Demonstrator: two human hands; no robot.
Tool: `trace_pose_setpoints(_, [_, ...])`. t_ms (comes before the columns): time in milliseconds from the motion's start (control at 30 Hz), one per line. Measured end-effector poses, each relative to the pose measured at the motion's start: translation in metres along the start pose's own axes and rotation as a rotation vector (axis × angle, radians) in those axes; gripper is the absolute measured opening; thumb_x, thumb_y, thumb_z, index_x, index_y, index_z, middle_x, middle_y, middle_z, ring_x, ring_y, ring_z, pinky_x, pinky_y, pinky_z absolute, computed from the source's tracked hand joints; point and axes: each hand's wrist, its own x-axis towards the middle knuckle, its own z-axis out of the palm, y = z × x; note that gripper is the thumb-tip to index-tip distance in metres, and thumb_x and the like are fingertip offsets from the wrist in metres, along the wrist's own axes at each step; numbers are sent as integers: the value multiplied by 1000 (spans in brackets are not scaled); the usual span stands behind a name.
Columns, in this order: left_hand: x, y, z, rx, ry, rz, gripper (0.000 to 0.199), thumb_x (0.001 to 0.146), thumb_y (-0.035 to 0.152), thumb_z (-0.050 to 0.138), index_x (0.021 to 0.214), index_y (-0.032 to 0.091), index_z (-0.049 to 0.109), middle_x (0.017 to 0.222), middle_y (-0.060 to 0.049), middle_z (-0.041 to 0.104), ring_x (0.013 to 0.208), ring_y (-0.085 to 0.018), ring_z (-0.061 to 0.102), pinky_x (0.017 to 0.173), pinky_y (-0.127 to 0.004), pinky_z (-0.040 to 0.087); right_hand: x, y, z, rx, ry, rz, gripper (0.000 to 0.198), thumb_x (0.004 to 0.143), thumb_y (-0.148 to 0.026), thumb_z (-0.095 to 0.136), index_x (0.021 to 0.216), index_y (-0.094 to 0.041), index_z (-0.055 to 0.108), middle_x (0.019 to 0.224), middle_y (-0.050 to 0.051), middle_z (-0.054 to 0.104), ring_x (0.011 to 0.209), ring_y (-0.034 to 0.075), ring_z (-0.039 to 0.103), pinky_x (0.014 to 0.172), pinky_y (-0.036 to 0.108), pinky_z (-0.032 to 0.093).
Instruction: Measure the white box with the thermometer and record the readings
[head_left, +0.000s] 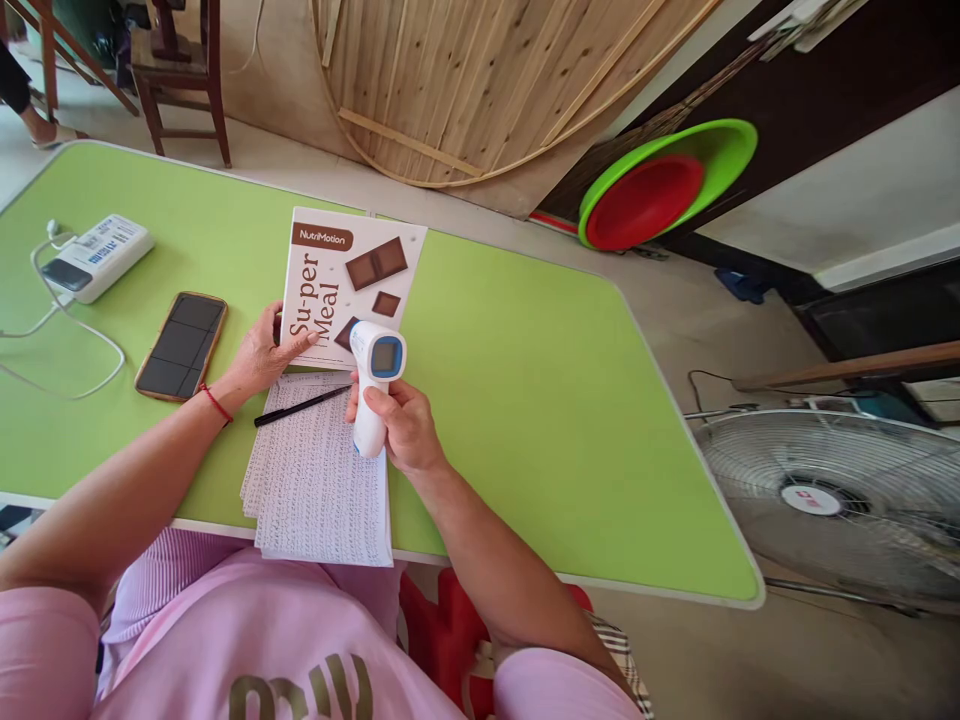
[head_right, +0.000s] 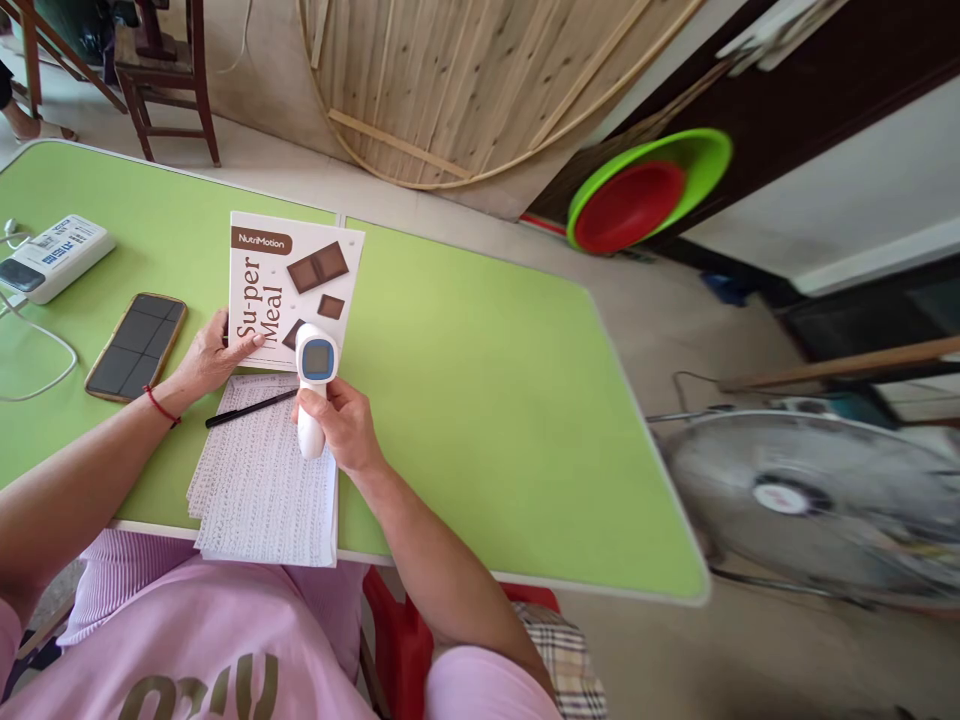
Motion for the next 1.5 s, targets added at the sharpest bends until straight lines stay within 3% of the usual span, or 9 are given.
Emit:
trace_pose_setpoints(333, [0,7,0,-22,-19,19,45,88,61,72,107,21,60,108,-9,77,95,-25,74,79,-38,61,0,2,0,-42,12,-7,45,66,-64,82,77,-24,65,61,-2,64,53,15,56,51,32,45])
trace_pose_setpoints(567, [3,10,-7,-30,-73,-4,53,80,62,81,110,21,65,108,-9,78,97,-27,75,79,-38,63,1,3,1,-10,22,15,44,65,-61,83,79,-24,65,62,-2,63,53,15,55,52,32,45])
trace_pose_setpoints(1000, [2,12,-5,-50,-61,-65,60,77,63,82,116,19,67,114,-9,79,101,-26,75,85,-35,62,1,6,1,52,25,53,44,63,-57,85,83,-24,64,65,-3,63,54,13,53,52,31,45])
trace_pose_setpoints(1500, [2,6,-4,-15,-34,18,58,80,62,81,117,20,66,113,-9,78,100,-25,75,83,-36,63,2,5,-1,43,-7,55,45,63,-56,86,83,-24,63,65,-4,63,53,13,54,50,31,45])
